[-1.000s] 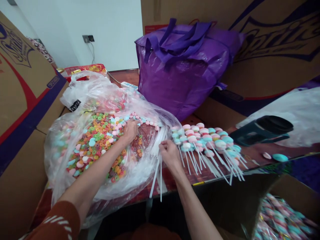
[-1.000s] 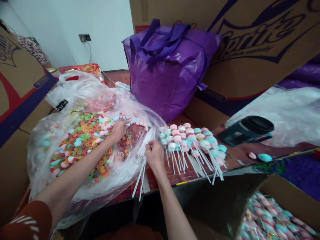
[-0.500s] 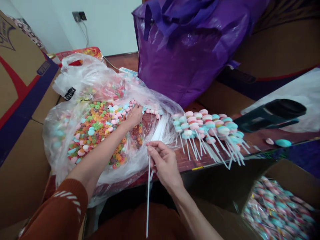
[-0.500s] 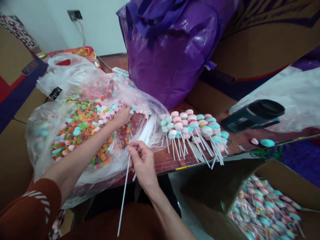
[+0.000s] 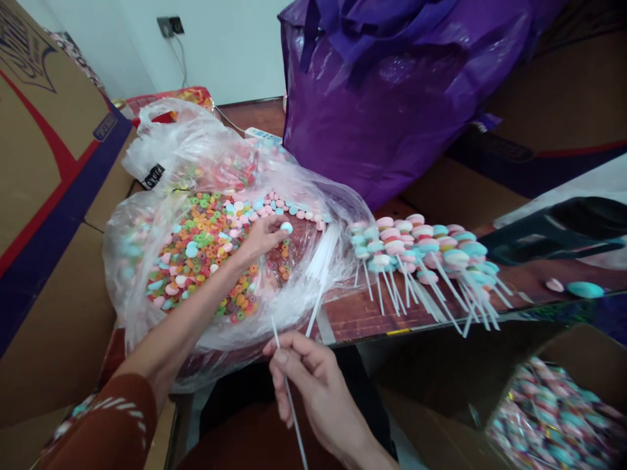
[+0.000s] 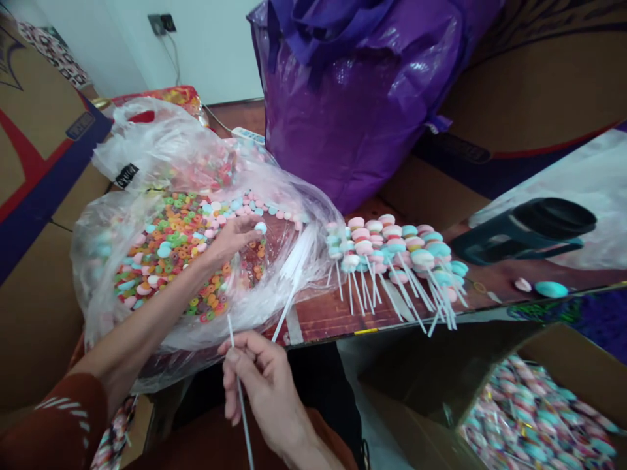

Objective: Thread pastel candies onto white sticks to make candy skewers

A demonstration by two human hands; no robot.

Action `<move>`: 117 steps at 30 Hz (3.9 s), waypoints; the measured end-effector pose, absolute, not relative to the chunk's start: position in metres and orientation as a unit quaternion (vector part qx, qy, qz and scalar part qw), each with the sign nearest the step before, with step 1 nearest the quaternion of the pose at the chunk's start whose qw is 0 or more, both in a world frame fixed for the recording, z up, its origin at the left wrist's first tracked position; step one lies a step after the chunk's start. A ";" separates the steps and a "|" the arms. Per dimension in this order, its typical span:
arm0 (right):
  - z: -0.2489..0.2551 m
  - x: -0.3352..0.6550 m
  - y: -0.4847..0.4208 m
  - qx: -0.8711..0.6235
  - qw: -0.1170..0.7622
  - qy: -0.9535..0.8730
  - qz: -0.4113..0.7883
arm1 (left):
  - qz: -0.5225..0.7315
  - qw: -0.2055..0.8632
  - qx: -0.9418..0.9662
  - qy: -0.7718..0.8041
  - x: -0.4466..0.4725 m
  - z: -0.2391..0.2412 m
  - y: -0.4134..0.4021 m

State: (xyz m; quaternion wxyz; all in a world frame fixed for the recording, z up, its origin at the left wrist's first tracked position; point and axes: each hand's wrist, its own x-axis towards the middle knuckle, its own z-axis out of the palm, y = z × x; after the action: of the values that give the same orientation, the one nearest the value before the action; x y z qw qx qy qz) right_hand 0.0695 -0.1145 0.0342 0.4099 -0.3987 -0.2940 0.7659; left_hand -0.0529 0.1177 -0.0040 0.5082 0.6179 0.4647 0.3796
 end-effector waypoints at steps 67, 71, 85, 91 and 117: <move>-0.028 0.084 -0.020 -0.617 0.429 -0.539 0.380 | 0.171 0.149 0.748 0.624 -0.057 0.000 0.099; -0.031 0.085 -0.020 -0.612 0.429 -0.539 0.388 | 0.168 0.150 0.744 0.630 -0.054 0.002 0.117; -0.034 0.083 -0.019 -0.602 0.440 -0.537 0.395 | 0.165 0.177 0.788 0.566 -0.060 -0.002 0.118; -0.029 0.082 -0.018 -0.578 0.466 -0.541 0.396 | 0.366 0.520 0.595 0.491 -0.068 -0.003 0.098; -0.027 0.079 -0.016 -0.598 0.471 -0.563 0.322 | 0.416 0.635 0.444 0.476 -0.051 -0.002 0.049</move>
State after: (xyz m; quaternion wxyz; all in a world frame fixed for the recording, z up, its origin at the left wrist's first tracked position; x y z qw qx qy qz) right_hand 0.0793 -0.0165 -0.0272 0.4711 -0.5979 -0.5630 0.3221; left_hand -0.0513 0.0493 -0.0021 0.6350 0.4437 0.4762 0.4160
